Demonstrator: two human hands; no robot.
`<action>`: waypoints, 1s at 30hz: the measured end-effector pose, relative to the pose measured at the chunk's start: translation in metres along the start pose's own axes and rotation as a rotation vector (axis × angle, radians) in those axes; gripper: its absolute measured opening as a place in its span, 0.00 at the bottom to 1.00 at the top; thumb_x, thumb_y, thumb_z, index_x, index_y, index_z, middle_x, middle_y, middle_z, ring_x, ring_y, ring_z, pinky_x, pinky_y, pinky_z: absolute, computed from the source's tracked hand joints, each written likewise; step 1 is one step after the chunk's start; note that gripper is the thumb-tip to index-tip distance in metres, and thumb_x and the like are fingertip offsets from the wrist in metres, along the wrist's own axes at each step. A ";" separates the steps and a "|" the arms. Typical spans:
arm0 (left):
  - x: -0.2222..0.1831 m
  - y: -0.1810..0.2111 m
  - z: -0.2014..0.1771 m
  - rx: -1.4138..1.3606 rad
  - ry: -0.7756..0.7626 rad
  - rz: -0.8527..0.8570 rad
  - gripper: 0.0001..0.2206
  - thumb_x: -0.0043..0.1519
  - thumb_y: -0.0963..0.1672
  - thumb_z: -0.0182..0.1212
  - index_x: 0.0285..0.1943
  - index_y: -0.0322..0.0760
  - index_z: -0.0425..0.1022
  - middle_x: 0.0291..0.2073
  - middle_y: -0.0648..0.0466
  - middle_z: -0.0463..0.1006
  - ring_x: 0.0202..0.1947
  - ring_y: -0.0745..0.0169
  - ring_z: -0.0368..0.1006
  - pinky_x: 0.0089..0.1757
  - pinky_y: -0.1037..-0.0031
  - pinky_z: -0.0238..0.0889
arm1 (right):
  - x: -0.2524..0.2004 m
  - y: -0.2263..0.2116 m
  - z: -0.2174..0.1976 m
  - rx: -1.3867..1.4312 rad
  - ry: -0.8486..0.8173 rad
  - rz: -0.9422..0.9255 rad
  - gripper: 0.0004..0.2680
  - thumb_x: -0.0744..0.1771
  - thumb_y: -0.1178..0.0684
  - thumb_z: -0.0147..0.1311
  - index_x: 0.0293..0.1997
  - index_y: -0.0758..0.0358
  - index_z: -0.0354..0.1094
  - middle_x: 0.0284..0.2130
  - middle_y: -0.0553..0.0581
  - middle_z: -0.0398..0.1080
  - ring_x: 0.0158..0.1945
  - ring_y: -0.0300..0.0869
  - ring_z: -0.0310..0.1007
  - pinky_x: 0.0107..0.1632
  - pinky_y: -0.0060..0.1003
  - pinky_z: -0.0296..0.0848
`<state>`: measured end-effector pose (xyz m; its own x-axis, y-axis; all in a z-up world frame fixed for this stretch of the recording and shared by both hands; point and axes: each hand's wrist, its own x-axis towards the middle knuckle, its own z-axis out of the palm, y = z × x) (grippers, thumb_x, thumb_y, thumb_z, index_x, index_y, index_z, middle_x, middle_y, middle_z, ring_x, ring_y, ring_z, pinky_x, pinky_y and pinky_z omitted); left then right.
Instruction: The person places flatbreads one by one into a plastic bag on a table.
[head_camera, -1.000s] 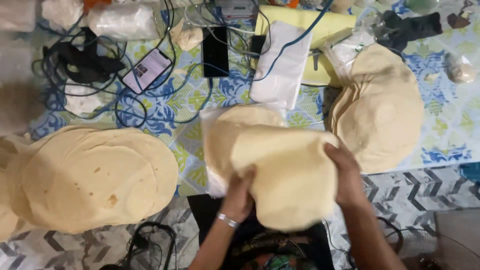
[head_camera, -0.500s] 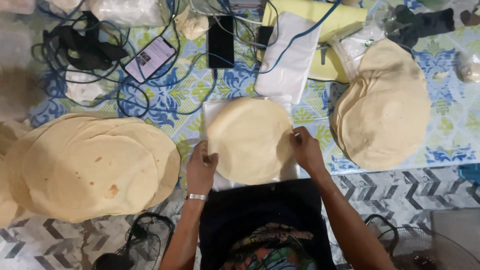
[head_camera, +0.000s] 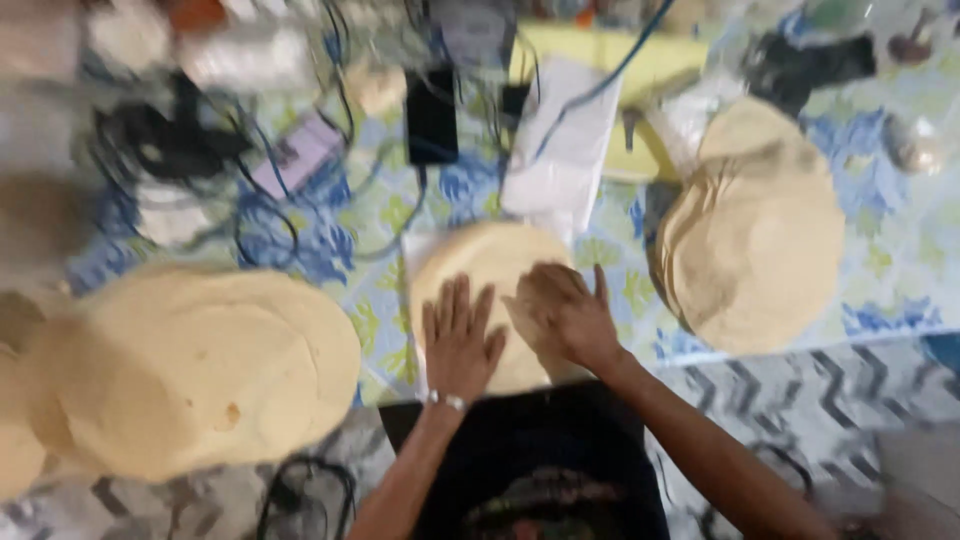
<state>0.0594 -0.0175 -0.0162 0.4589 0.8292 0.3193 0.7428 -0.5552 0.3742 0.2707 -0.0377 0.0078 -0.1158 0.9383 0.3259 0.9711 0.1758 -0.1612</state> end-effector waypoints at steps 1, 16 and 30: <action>0.000 0.000 0.000 0.013 -0.007 -0.003 0.27 0.66 0.53 0.54 0.74 0.45 0.64 0.76 0.42 0.56 0.76 0.41 0.47 0.69 0.44 0.36 | 0.002 0.021 0.018 0.098 0.018 0.097 0.16 0.64 0.47 0.57 0.58 0.56 0.69 0.58 0.57 0.69 0.61 0.53 0.67 0.61 0.61 0.59; -0.002 -0.006 0.007 -0.022 -0.021 -0.010 0.29 0.65 0.54 0.54 0.75 0.47 0.61 0.76 0.43 0.54 0.77 0.43 0.43 0.68 0.44 0.32 | 0.099 0.135 0.070 0.272 0.045 0.451 0.05 0.67 0.49 0.58 0.35 0.56 0.75 0.33 0.55 0.77 0.40 0.49 0.76 0.44 0.52 0.70; 0.107 0.092 -0.065 -0.945 -0.164 -0.125 0.20 0.65 0.45 0.64 0.65 0.36 0.71 0.55 0.48 0.78 0.54 0.51 0.78 0.52 0.66 0.72 | 0.022 0.082 -0.153 0.585 0.354 0.628 0.09 0.71 0.51 0.53 0.42 0.69 0.72 0.29 0.56 0.73 0.35 0.36 0.68 0.40 0.33 0.67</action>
<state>0.1452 0.0153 0.1090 0.5186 0.8449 0.1307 0.1253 -0.2263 0.9660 0.3793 -0.0482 0.1447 0.5597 0.7836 0.2697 0.5633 -0.1210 -0.8173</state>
